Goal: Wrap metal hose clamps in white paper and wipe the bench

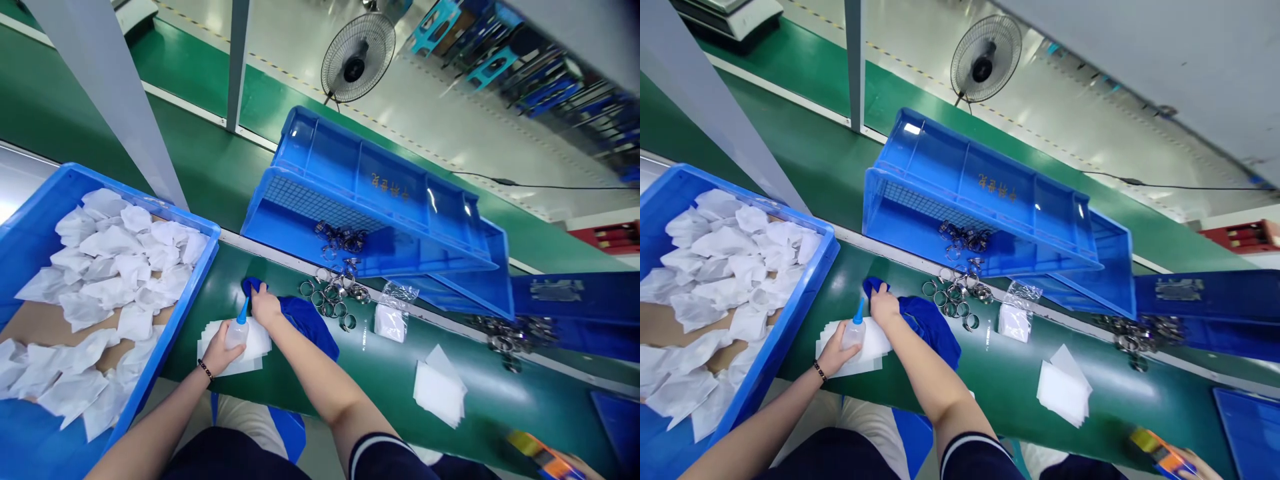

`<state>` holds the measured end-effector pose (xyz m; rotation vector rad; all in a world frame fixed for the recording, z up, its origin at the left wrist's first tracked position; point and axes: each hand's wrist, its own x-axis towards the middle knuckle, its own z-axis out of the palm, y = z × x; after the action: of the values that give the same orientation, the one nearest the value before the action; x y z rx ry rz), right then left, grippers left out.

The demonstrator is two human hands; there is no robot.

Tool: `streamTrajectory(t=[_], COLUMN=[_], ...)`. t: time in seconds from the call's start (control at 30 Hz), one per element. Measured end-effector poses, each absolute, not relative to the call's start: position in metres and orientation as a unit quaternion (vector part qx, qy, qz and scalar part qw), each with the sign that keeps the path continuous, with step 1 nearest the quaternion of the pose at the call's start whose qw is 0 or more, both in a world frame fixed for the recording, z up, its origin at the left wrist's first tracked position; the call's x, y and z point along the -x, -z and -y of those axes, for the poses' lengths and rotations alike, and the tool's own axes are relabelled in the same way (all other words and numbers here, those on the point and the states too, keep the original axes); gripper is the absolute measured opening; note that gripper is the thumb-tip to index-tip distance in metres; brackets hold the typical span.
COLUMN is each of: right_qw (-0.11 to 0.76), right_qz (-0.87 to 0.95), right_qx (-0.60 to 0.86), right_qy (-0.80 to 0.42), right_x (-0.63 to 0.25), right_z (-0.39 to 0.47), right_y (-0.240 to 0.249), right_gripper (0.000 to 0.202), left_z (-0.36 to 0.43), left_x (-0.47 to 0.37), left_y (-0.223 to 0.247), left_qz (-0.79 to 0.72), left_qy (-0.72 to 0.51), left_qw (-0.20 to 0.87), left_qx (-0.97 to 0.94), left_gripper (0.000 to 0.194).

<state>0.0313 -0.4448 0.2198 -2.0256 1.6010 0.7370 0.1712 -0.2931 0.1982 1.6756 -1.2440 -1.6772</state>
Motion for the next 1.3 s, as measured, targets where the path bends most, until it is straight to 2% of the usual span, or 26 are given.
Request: streamTrajectory(t=[0.17,0.33,1.3], right_qw=[0.217,0.233,0.244], right_qz=[-0.598,-0.582,-0.563], right_qx=[0.726,0.731,0.748], right_qy=[-0.262,-0.268,-0.255], right_x=[-0.034,-0.032,-0.025], right_z=[0.456,0.440,0.463], right_y=[-0.217,-0.222,-0.222], right_gripper=[0.056,0.050,0.048], left_z=[0.295,0.295,0.296], left_x=[-0.171,-0.171,-0.165], left_y=[-0.199,-0.199,-0.207], left_qz=[0.460,0.453,0.439], left_qy=[0.610,0.617,0.610], left_qw=[0.223,0.226,0.222], left_qx=[-0.605,-0.602,-0.621], left_gripper=[0.053,0.054,0.053])
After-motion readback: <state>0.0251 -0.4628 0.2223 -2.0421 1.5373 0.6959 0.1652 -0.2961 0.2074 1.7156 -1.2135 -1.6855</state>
